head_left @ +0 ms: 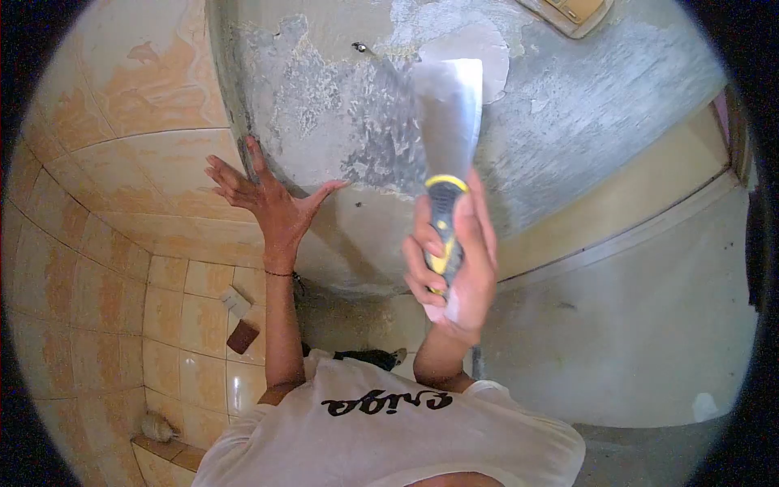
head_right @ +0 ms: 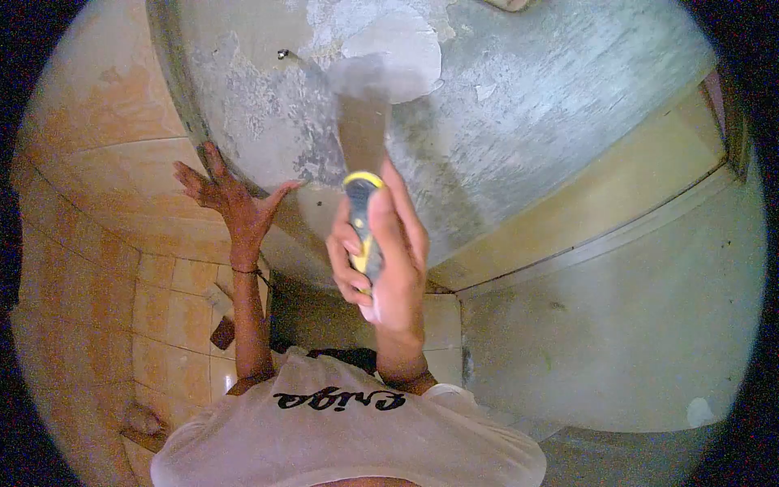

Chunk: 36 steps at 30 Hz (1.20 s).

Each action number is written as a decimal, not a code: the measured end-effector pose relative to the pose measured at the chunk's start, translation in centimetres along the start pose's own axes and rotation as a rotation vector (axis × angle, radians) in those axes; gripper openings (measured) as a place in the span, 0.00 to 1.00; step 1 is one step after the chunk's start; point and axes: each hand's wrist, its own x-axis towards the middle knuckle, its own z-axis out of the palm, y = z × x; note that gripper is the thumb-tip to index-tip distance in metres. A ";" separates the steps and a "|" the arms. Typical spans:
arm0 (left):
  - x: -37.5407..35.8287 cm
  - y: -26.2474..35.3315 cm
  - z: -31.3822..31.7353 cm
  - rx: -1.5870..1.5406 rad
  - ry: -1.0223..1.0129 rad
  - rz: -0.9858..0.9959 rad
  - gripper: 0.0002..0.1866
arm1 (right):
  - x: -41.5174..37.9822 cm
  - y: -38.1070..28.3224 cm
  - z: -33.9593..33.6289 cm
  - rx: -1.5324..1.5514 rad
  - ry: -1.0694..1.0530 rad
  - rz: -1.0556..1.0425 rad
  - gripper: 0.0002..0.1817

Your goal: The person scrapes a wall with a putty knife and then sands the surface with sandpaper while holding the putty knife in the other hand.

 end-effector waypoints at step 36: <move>-0.3 0.0 0.0 0.038 -0.019 -0.013 0.83 | 1.7 1.0 -0.1 0.001 -0.013 0.011 0.31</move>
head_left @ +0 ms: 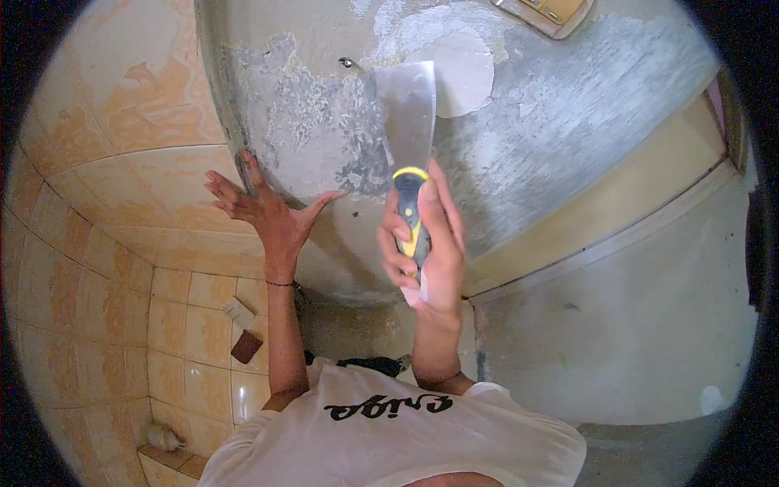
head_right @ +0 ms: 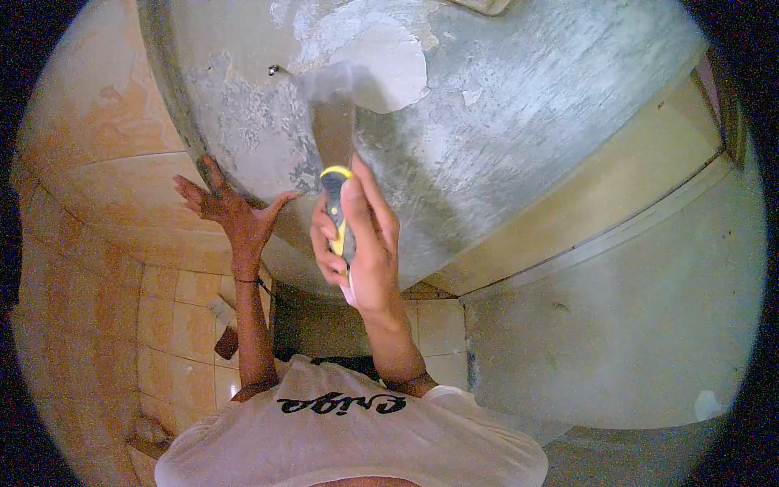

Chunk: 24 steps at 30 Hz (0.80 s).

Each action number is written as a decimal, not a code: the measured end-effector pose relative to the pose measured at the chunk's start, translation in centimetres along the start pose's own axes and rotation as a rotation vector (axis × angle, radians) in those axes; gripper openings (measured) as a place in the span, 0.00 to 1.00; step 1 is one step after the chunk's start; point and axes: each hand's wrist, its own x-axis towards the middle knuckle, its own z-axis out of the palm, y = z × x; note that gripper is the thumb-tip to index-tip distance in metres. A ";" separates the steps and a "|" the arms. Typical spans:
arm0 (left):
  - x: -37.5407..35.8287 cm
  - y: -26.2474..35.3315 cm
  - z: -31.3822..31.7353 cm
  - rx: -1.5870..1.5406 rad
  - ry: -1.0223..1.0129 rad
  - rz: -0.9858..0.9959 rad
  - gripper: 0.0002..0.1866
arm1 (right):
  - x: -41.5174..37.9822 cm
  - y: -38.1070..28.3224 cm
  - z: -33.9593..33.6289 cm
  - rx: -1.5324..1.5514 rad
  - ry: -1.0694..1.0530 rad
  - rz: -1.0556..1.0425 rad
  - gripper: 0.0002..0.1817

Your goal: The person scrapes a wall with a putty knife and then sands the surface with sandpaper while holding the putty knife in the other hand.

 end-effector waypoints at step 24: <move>0.2 -0.1 -0.2 -0.018 0.016 0.008 0.79 | -1.0 -1.0 0.9 0.117 -0.115 0.066 0.30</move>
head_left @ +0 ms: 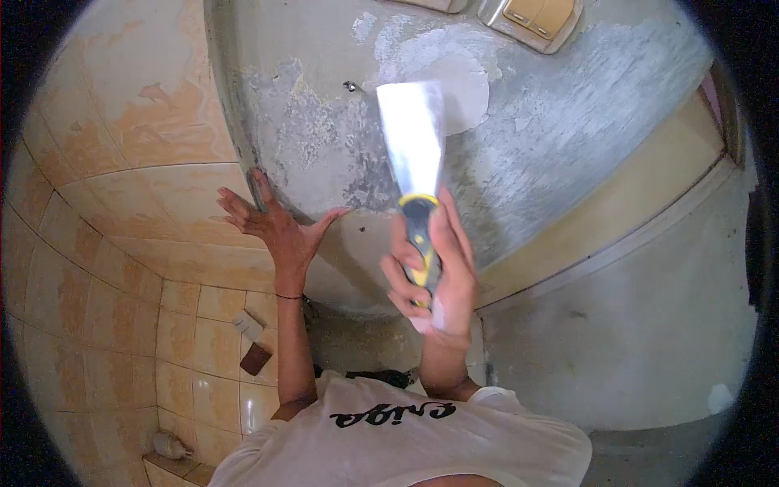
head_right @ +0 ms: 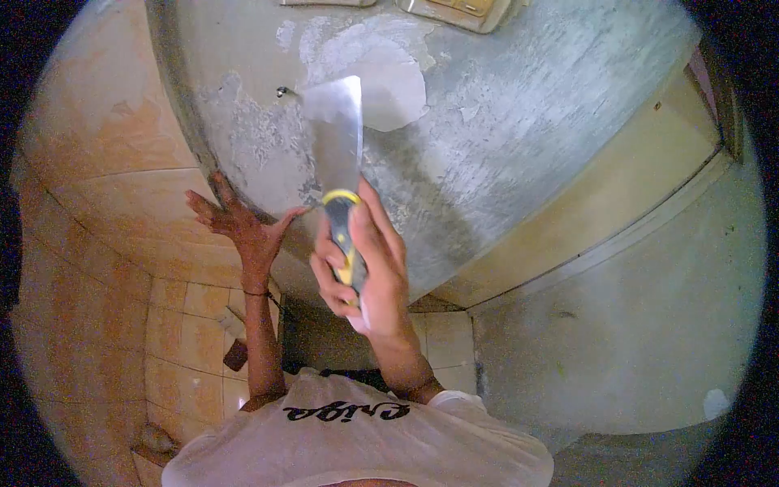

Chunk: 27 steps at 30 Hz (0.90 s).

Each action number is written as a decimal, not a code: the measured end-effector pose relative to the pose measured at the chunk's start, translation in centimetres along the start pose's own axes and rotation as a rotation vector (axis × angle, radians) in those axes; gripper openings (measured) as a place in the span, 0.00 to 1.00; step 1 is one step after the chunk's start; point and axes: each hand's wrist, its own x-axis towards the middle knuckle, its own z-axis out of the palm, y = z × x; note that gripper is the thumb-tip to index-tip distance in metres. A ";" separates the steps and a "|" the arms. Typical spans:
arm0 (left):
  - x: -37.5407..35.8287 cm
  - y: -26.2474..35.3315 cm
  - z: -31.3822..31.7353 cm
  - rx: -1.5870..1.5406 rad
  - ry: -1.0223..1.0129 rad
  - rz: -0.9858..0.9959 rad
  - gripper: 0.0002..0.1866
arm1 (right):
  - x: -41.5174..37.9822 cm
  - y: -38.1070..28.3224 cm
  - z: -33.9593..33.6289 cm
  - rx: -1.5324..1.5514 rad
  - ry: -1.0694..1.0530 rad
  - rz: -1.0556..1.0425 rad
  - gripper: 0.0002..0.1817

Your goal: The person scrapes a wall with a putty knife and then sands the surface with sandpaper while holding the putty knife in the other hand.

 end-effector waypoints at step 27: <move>-0.1 0.2 0.0 -0.001 -0.001 0.014 0.79 | 1.3 0.3 0.2 -0.049 0.121 -0.069 0.28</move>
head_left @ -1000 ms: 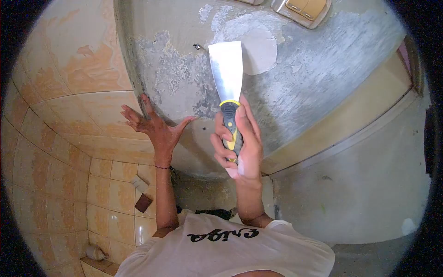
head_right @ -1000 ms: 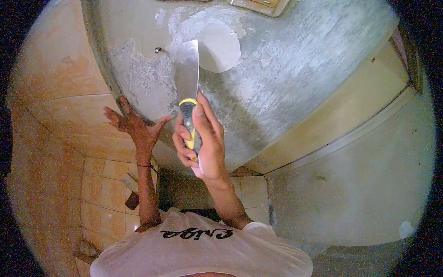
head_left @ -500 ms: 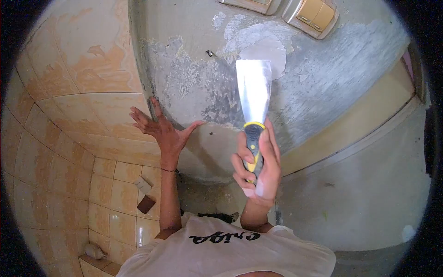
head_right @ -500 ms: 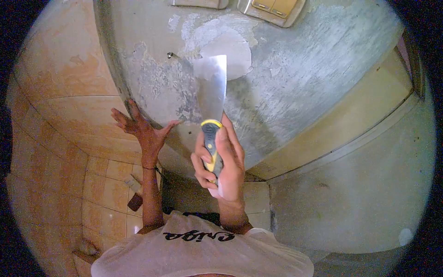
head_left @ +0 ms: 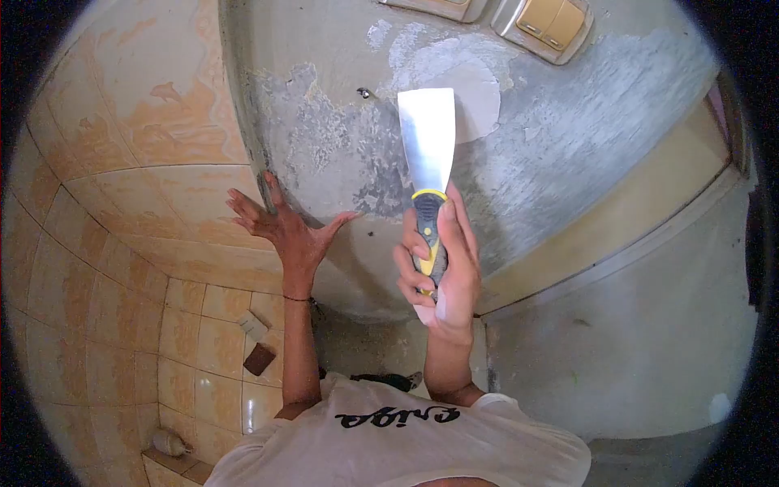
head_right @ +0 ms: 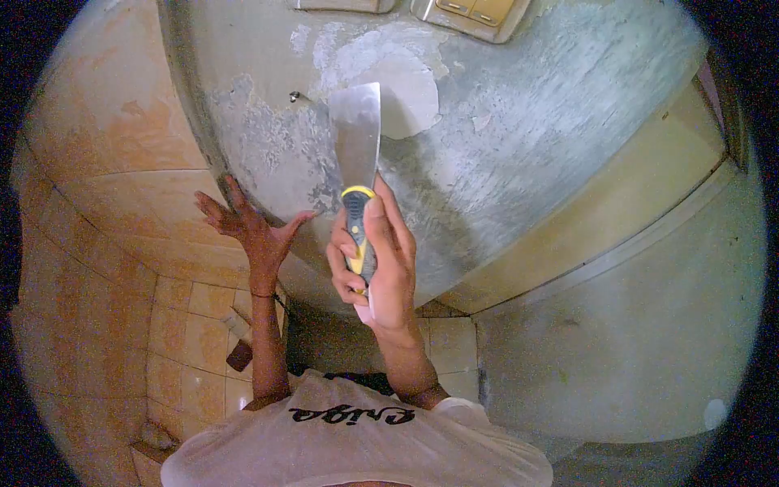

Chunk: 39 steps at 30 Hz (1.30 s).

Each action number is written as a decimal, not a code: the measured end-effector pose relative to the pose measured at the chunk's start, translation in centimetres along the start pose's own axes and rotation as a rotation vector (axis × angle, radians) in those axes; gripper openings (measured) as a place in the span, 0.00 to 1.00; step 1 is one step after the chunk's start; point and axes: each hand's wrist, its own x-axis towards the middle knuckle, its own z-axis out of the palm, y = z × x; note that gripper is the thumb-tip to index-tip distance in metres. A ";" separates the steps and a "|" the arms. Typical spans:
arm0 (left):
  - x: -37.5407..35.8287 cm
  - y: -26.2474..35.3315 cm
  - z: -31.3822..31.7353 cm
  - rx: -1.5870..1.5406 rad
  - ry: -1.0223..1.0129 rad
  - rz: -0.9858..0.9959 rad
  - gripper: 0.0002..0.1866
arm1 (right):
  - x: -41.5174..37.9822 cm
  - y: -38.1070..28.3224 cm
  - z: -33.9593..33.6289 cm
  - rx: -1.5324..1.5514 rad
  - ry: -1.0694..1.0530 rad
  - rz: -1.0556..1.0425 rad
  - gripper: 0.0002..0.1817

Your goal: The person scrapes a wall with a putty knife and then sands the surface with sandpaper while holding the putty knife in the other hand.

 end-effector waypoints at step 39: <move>0.0 0.1 0.0 -0.008 -0.015 -0.034 0.80 | -0.8 -0.8 0.0 -0.037 -0.025 -0.007 0.29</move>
